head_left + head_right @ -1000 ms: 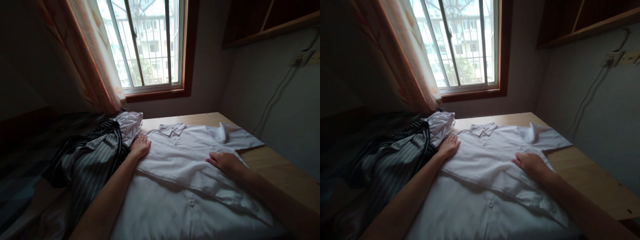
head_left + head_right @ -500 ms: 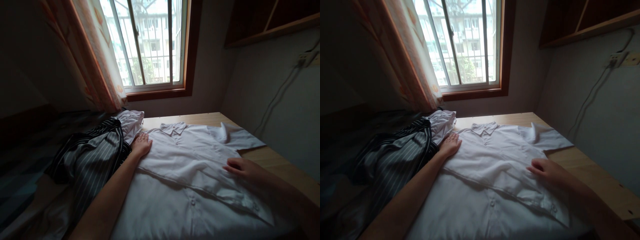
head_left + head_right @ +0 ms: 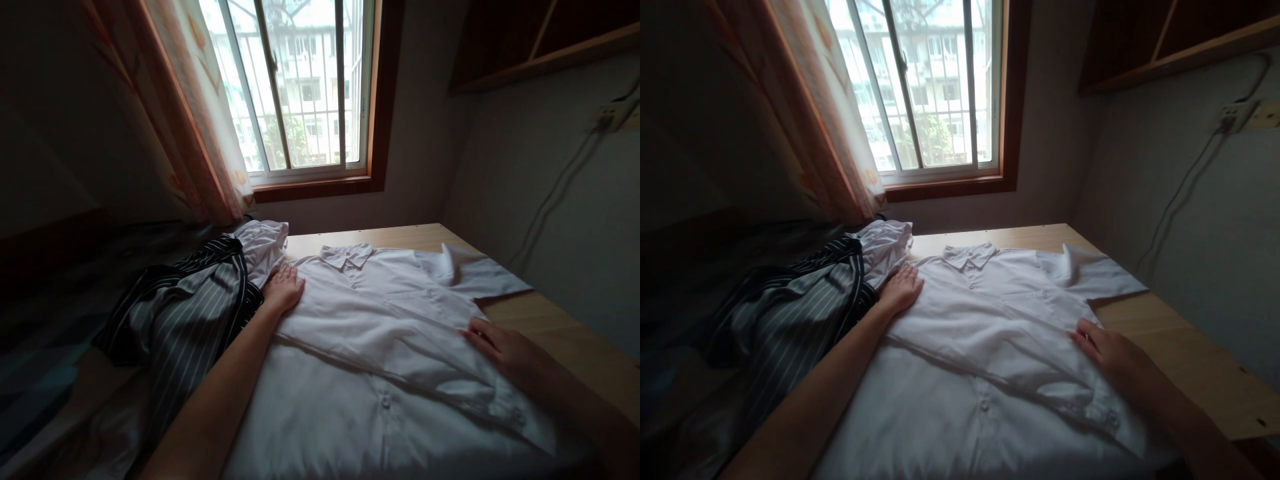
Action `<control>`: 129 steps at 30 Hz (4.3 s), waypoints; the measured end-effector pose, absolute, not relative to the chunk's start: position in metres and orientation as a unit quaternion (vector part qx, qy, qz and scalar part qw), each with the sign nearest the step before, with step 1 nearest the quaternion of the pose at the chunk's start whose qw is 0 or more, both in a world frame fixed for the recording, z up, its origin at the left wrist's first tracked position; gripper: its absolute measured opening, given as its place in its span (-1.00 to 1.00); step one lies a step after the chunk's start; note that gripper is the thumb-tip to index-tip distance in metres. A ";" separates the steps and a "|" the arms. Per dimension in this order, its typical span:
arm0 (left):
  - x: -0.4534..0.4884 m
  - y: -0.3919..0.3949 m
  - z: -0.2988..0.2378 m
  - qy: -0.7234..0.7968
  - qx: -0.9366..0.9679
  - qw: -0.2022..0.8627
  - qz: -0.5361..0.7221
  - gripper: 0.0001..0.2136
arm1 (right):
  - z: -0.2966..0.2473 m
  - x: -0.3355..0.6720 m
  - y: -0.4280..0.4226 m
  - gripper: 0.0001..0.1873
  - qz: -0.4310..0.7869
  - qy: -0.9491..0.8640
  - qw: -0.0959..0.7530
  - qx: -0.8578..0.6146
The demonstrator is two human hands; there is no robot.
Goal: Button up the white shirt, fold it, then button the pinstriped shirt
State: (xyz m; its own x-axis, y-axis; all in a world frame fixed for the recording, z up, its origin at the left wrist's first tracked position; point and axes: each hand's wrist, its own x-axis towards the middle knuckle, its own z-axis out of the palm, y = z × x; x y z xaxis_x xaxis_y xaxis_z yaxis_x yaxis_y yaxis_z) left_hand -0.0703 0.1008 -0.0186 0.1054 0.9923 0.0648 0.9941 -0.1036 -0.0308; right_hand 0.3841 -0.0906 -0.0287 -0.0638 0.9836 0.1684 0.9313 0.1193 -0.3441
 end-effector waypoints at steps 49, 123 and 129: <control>-0.051 0.087 -0.031 -0.671 -0.734 0.075 -0.080 -0.48 | -0.008 0.120 -0.029 -0.28 0.135 -0.829 0.122 -0.529; -0.048 0.131 -0.019 -0.722 -0.690 0.042 -0.038 -0.32 | -0.056 0.321 -0.103 -0.48 0.027 -0.816 0.157 -0.555; -0.052 0.140 -0.018 -0.721 -0.692 0.026 -0.033 -0.34 | -0.054 0.320 -0.104 -0.47 0.020 -0.816 0.155 -0.556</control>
State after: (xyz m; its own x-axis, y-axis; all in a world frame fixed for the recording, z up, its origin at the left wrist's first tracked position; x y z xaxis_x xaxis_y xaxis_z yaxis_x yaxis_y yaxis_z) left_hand -0.0523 0.1396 -0.0183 -0.0414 0.9958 0.0820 0.9991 0.0406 0.0114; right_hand 0.3204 -0.1043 -0.0541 -0.3328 0.9143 0.2308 0.9016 0.3802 -0.2061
